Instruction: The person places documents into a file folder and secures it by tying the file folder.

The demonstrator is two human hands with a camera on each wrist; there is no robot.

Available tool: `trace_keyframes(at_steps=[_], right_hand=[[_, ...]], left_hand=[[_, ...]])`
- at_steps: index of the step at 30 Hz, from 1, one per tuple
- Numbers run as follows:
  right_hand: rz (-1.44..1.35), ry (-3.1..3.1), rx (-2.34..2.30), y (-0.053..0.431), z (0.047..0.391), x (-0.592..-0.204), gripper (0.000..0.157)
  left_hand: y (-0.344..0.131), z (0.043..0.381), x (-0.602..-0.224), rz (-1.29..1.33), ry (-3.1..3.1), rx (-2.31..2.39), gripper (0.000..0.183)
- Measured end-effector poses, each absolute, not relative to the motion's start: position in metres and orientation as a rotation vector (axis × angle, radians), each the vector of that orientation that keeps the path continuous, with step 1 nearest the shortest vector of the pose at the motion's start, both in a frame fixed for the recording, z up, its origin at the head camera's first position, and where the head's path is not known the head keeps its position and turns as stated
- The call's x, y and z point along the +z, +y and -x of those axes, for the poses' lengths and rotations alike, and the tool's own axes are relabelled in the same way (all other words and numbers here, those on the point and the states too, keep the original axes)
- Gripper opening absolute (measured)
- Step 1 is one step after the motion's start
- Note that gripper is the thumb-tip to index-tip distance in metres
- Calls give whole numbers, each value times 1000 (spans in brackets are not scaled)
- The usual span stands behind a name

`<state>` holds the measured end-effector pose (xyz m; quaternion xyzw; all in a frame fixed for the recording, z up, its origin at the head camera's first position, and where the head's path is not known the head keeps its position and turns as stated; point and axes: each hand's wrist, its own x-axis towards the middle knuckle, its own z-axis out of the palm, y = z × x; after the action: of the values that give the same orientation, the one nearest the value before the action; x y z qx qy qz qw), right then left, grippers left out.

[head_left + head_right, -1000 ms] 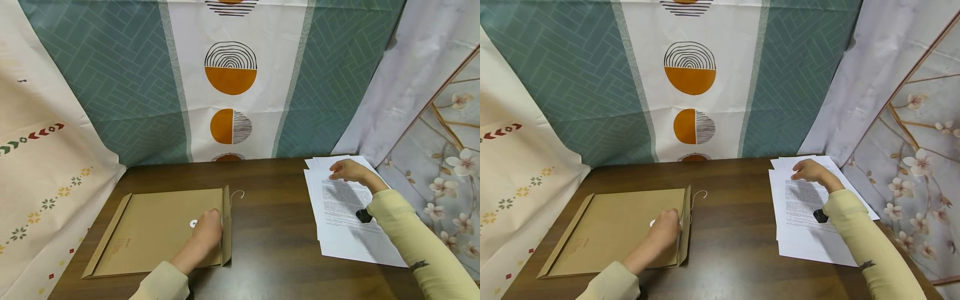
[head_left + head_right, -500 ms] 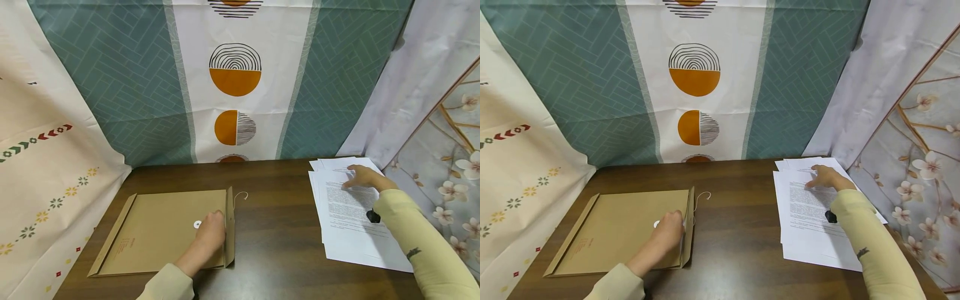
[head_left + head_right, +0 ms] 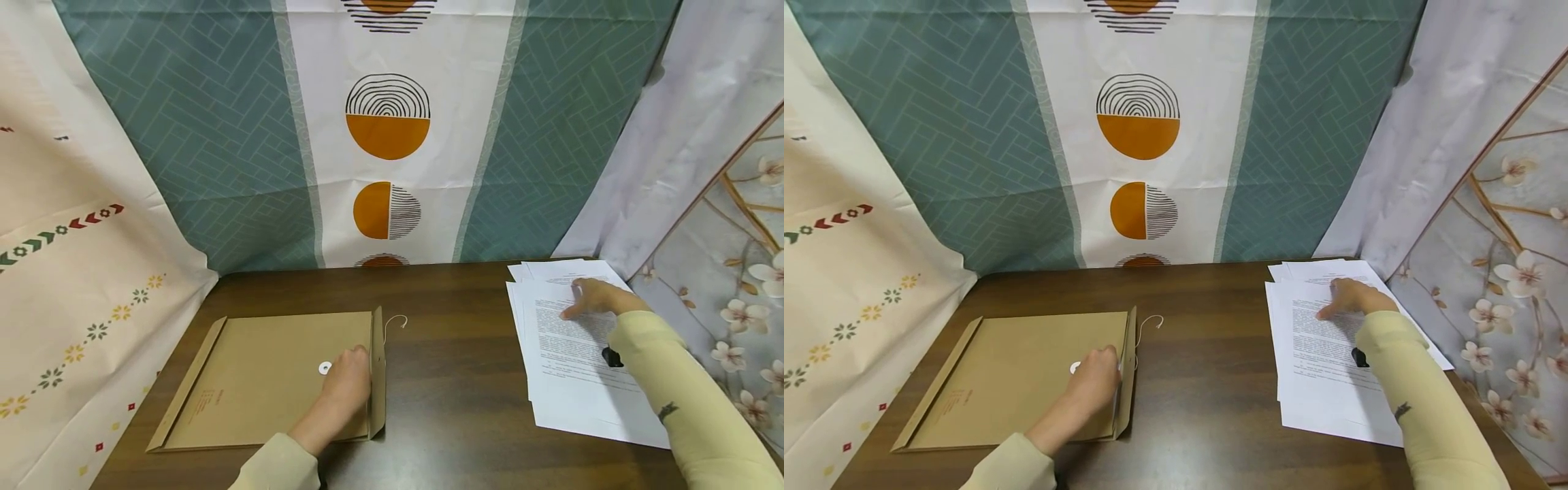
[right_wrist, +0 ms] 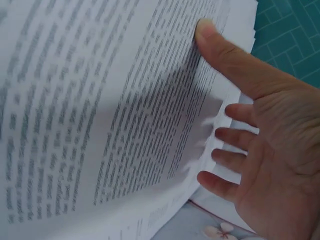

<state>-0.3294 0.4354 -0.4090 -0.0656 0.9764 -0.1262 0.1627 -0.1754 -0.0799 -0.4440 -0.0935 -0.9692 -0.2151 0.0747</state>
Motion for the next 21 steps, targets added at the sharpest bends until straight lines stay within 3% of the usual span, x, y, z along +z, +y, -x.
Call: trace_keyframes(at_steps=[21], right_hand=[[165,2951,-7,432,323,-401,113]], left_hand=[[-78,174,-444,279,-2896,-637,16]])
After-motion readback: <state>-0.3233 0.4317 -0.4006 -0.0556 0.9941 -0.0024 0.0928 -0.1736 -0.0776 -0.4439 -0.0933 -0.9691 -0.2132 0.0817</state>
